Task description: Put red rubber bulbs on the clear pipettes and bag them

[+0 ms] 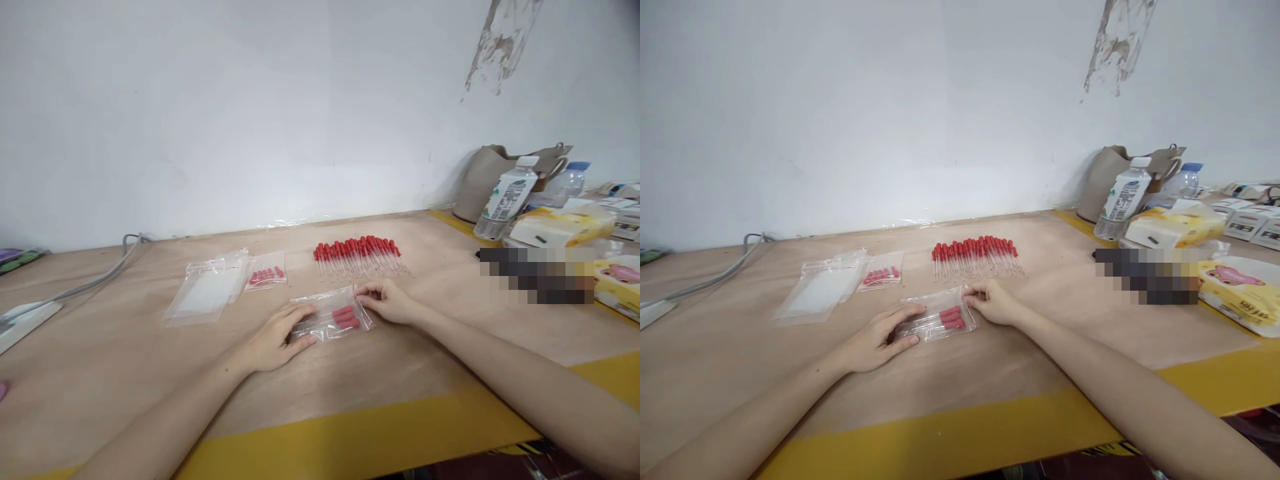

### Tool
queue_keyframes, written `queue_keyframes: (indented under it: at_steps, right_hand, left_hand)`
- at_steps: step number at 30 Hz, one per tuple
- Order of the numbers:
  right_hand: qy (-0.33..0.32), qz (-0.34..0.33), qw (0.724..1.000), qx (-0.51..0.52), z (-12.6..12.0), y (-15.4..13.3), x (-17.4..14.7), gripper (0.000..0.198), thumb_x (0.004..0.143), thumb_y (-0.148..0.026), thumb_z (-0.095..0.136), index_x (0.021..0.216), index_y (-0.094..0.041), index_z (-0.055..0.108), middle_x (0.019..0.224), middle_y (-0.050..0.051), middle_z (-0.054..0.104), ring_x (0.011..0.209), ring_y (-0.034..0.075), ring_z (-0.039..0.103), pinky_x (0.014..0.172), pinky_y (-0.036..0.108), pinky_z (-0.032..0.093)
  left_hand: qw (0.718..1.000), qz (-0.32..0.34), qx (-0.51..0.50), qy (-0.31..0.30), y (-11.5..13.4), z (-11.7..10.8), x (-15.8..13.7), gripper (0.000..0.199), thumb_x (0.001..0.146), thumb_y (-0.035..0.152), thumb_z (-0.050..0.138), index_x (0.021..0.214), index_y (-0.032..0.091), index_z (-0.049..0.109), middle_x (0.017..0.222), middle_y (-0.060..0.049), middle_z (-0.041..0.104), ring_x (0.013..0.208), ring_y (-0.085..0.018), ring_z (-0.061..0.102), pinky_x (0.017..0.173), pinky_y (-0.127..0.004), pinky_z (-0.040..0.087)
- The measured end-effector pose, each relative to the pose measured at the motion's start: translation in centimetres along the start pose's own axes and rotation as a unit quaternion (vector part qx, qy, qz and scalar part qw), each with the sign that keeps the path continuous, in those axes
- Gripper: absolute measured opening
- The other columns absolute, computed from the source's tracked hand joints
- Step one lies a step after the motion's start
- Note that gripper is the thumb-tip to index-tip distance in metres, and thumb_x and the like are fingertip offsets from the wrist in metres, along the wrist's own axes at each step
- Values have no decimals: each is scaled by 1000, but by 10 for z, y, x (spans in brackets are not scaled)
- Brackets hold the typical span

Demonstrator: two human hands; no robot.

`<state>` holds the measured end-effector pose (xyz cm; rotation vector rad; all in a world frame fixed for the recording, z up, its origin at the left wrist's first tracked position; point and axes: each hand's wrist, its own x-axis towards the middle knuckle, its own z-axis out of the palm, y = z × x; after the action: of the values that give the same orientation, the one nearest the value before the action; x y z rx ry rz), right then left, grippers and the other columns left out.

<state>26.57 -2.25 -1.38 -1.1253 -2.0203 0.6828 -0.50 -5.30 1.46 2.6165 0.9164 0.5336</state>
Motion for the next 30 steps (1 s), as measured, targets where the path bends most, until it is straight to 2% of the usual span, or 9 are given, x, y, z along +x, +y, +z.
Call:
queue_keyframes:
  at_steps: [2, 5, 7, 11, 14, 19, 23, 27, 30]
  right_hand:
    - [65, 61, 995, -47, -10, 8, 8, 15, 72, -28, 54, 74, -16, 64, 68, 3, 64, 61, 13, 55, 56, 23, 41]
    - [169, 143, 961, -163, -25, 22, 28, 11, 68, -27, 57, 71, -17, 62, 67, 2, 63, 62, 13, 55, 57, 22, 40]
    - [204, 179, 940, -204, -31, 28, 44, 14, 68, -27, 56, 75, -17, 62, 73, 4, 64, 69, 14, 57, 61, 23, 41]
    - [206, 285, 899, -259, -36, 27, 74, 17, 70, -26, 52, 79, -17, 64, 81, 8, 64, 79, 19, 58, 67, 26, 42]
    - [191, 334, 886, -261, -35, 24, 88, 18, 67, -22, 54, 80, -15, 64, 81, 12, 63, 82, 22, 59, 66, 29, 42]
    - [188, 357, 882, -244, -38, 20, 98, 19, 62, -22, 58, 79, -14, 62, 85, 14, 62, 82, 25, 59, 65, 31, 42]
    - [197, 341, 895, -208, -46, 14, 96, 14, 65, -27, 56, 68, -13, 60, 74, 12, 62, 74, 23, 59, 59, 27, 41]
    - [205, 276, 927, -151, -52, 11, 78, 16, 72, -30, 50, 67, -15, 56, 67, 6, 60, 66, 15, 57, 55, 22, 40]
    - [250, 174, 952, 9, -45, 10, 52, 19, 73, -32, 51, 84, -17, 49, 67, 3, 57, 58, 12, 54, 52, 21, 41]
  left_hand:
    - [1000, -3, -16, 2, 0, 0, 0, 30, 84, 35, 47, 110, 21, 46, 120, -8, 51, 107, -20, 49, 90, -38, 41]
    - [999, -13, -29, 5, 1, 0, 0, 20, 83, 35, 48, 97, 20, 47, 119, -9, 51, 105, -21, 50, 87, -38, 42]
    - [999, -16, -31, 3, 1, 0, 0, 18, 83, 35, 48, 92, 20, 46, 119, -9, 51, 104, -22, 51, 85, -38, 43]
    - [999, -19, -37, 6, 1, -1, -1, 26, 83, 35, 48, 104, 21, 44, 118, -9, 51, 103, -22, 51, 86, -39, 42]
    - [999, -9, -41, 6, 0, 0, -1, 25, 82, 34, 49, 103, 21, 45, 119, -9, 51, 109, -22, 48, 89, -38, 40]
    - [999, -14, -29, 12, -2, 1, 0, 21, 81, 35, 50, 95, 20, 47, 121, -9, 50, 110, -23, 48, 89, -39, 40]
    - [999, -14, -28, 15, -2, 1, 0, 18, 81, 35, 50, 91, 20, 46, 119, -9, 52, 109, -22, 48, 87, -37, 41]
    - [999, -11, -29, 13, -1, 1, 0, 22, 82, 35, 49, 99, 20, 46, 118, -8, 52, 106, -22, 50, 88, -38, 41]
    - [1000, -10, -18, 10, 0, 1, 0, 33, 83, 36, 48, 113, 22, 43, 118, -8, 52, 106, -22, 49, 90, -39, 40]
